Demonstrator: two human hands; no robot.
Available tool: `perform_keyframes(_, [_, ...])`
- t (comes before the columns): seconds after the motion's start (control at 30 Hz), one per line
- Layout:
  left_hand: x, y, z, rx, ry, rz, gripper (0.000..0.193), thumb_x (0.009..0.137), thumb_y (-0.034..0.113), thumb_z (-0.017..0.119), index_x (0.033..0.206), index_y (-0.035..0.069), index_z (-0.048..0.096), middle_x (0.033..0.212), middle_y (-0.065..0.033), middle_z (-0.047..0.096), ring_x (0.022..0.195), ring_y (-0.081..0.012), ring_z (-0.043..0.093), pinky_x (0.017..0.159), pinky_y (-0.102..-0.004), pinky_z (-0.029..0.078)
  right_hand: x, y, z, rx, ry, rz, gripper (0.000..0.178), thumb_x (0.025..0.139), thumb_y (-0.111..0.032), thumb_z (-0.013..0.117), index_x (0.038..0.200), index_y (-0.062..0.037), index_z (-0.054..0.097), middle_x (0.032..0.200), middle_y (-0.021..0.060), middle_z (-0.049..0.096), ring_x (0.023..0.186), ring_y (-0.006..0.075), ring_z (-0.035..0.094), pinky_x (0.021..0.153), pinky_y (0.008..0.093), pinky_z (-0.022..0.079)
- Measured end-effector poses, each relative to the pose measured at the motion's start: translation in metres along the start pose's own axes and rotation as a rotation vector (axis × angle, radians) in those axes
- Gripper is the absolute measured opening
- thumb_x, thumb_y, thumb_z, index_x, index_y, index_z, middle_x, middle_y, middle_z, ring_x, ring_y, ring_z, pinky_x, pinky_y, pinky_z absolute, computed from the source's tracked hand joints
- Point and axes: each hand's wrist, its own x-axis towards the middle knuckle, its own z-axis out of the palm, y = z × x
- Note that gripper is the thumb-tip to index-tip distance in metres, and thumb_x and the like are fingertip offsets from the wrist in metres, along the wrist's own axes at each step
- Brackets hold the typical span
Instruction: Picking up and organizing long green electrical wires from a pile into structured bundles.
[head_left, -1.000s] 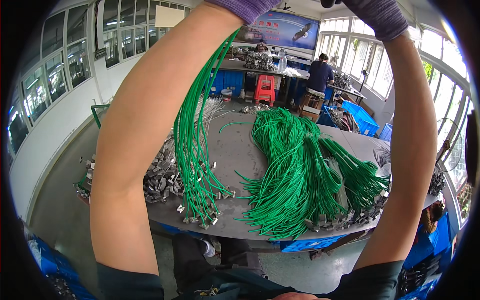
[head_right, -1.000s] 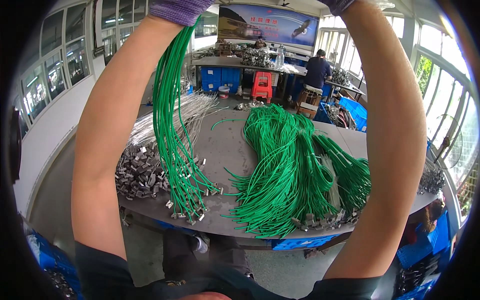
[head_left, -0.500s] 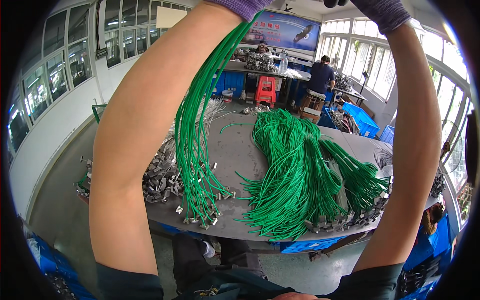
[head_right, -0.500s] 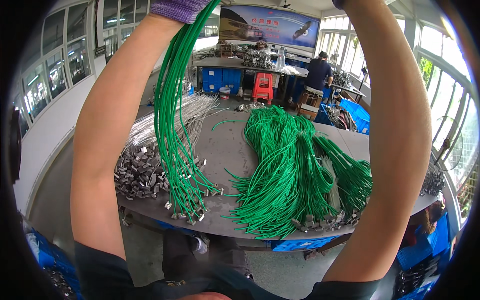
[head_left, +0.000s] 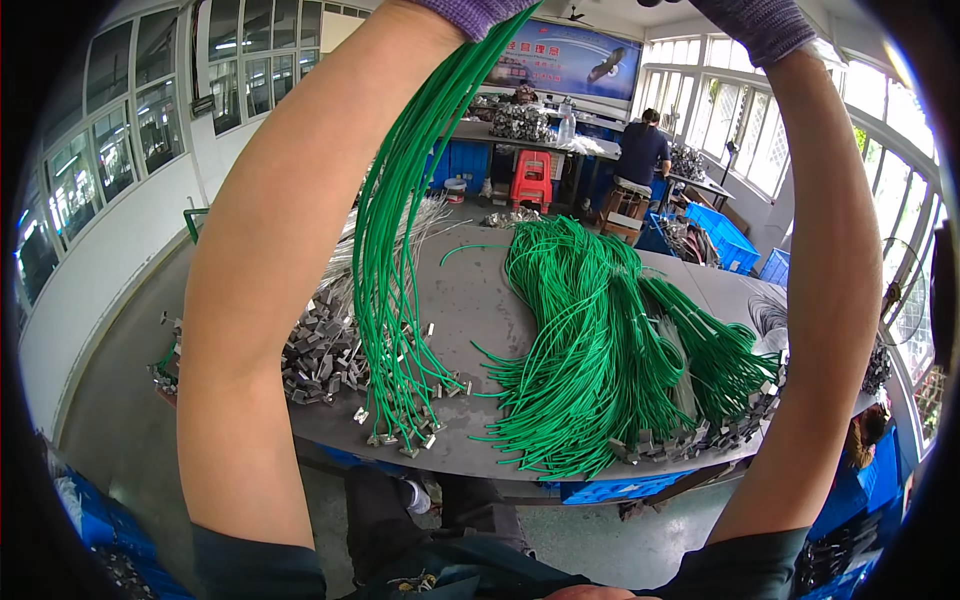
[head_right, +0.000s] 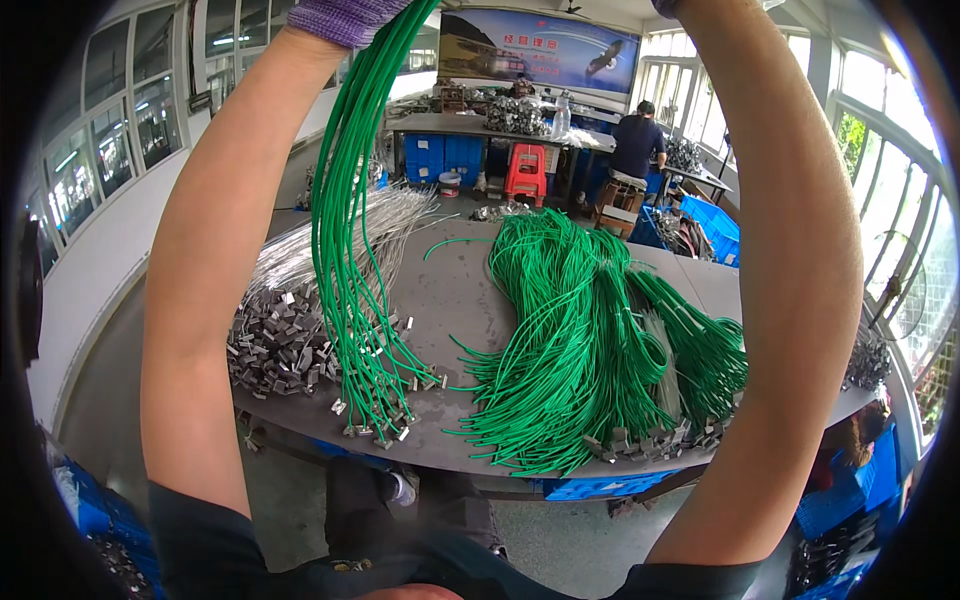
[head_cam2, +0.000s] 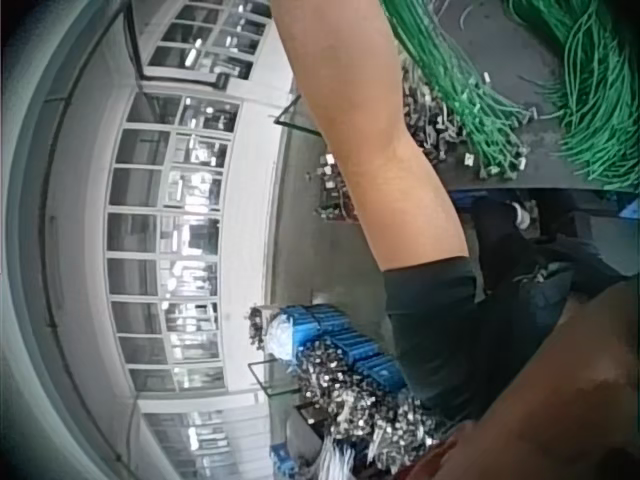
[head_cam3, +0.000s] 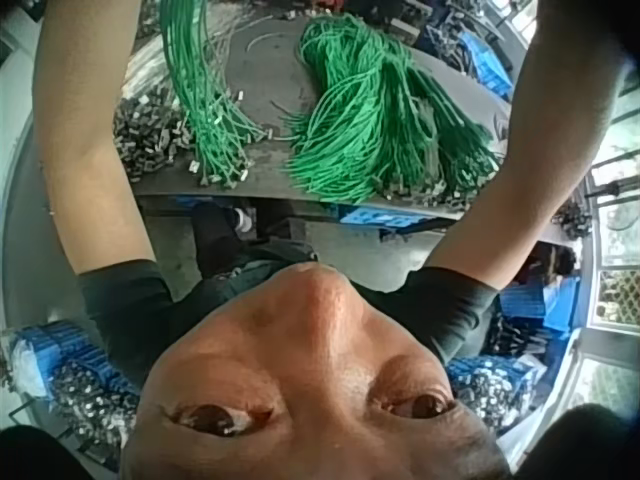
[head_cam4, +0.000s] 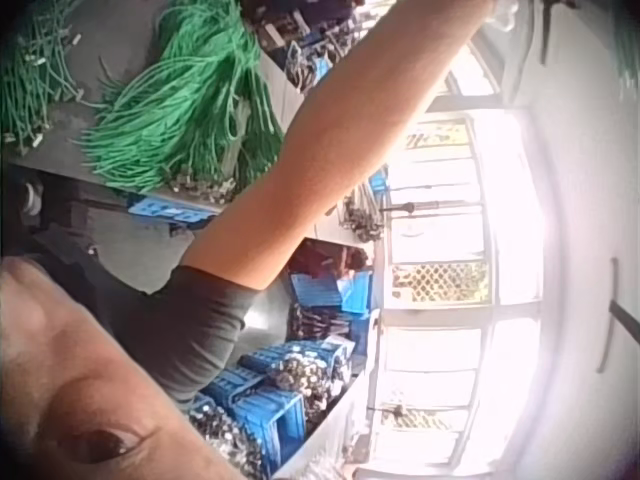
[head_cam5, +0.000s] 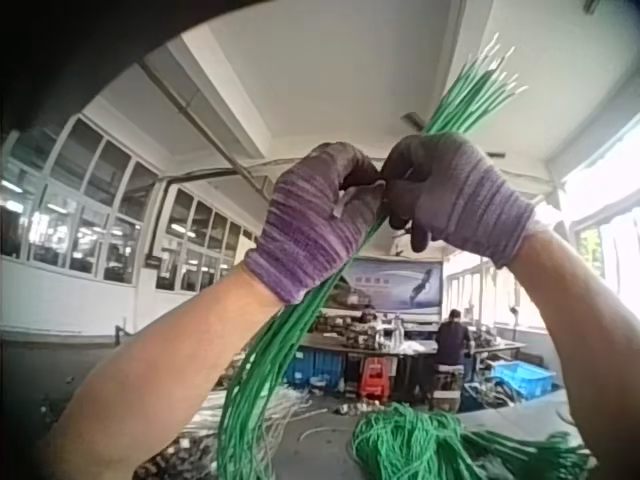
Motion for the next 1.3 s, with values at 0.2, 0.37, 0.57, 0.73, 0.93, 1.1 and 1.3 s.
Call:
perform_keyframes(0.2, [0.005, 0.015, -0.005, -0.385, -0.060, -0.472, 0.010, 0.079, 0.006, 0.063, 0.083, -0.001, 0.056, 0.071, -0.0155, 0.061, 0.067, -0.0271, 0.061, 0.062, -0.0366, 0.049, -0.002, 0.006, 0.004, 0.064, 0.048, 0.041, 0.015, 0.083, -0.008, 0.057, 0.089, 0.0056, 0.056, 0.067, 0.0100, 0.062, 0.051, 0.0133, 0.061, 0.046, 0.0246, 0.049])
perform_keyframes(0.37, [-0.003, -0.011, 0.008, 0.212, -0.004, -0.017, 0.015, 0.082, 0.011, 0.059, 0.077, 0.000, 0.051, 0.067, -0.0199, 0.057, 0.064, -0.0353, 0.058, 0.059, -0.0416, 0.046, 0.001, 0.039, 0.012, 0.037, 0.153, -0.058, 0.015, 0.082, -0.009, 0.056, 0.088, 0.0051, 0.056, 0.068, 0.0103, 0.061, 0.060, 0.0142, 0.061, 0.053, 0.0264, 0.050])
perform_keyframes(0.57, [-0.003, -0.017, 0.020, 0.296, -0.121, -0.074, 0.017, 0.083, 0.014, 0.057, 0.075, 0.000, 0.049, 0.063, -0.0207, 0.053, 0.062, -0.0359, 0.056, 0.058, -0.0432, 0.044, -0.012, 0.060, 0.013, 0.115, 0.298, 0.072, 0.022, 0.079, -0.011, 0.053, 0.093, 0.0063, 0.057, 0.073, 0.0105, 0.062, 0.067, 0.0155, 0.063, 0.057, 0.0266, 0.052])
perform_keyframes(0.73, [-0.001, -0.025, 0.022, 0.279, -0.131, -0.098, 0.018, 0.083, 0.014, 0.057, 0.075, 0.000, 0.050, 0.063, -0.0210, 0.054, 0.062, -0.0354, 0.056, 0.058, -0.0422, 0.044, -0.021, 0.063, 0.023, 0.511, 0.330, 0.097, 0.026, 0.079, -0.015, 0.054, 0.092, 0.0076, 0.058, 0.075, 0.0127, 0.064, 0.070, 0.0172, 0.065, 0.060, 0.0272, 0.052])
perform_keyframes(0.93, [0.001, -0.024, 0.021, 0.227, -0.112, -0.085, 0.017, 0.082, 0.014, 0.056, 0.074, 0.000, 0.051, 0.064, -0.0212, 0.054, 0.063, -0.0357, 0.057, 0.059, -0.0419, 0.044, -0.013, 0.074, 0.011, -0.091, 0.276, -0.243, 0.028, 0.080, -0.017, 0.055, 0.094, 0.0071, 0.060, 0.080, 0.0168, 0.066, 0.074, 0.0234, 0.065, 0.067, 0.0321, 0.051])
perform_keyframes(1.1, [-0.007, -0.027, 0.030, 0.193, -0.130, -0.078, 0.016, 0.083, 0.013, 0.055, 0.074, 0.000, 0.052, 0.064, -0.0213, 0.053, 0.063, -0.0357, 0.057, 0.058, -0.0424, 0.044, -0.012, 0.070, 0.001, -0.420, 0.193, -0.262, 0.024, 0.080, -0.016, 0.056, 0.093, 0.0036, 0.063, 0.082, 0.0187, 0.066, 0.072, 0.0257, 0.065, 0.069, 0.0338, 0.050])
perform_keyframes(1.3, [-0.003, -0.017, 0.010, 0.281, -0.115, -0.082, 0.017, 0.085, 0.013, 0.054, 0.075, 0.000, 0.050, 0.061, -0.0186, 0.053, 0.060, -0.0327, 0.057, 0.057, -0.0405, 0.044, -0.015, 0.079, -0.002, 0.578, 0.580, 0.138, 0.026, 0.083, -0.019, 0.054, 0.088, 0.0048, 0.063, 0.083, 0.0136, 0.066, 0.077, 0.0225, 0.066, 0.062, 0.0300, 0.054])
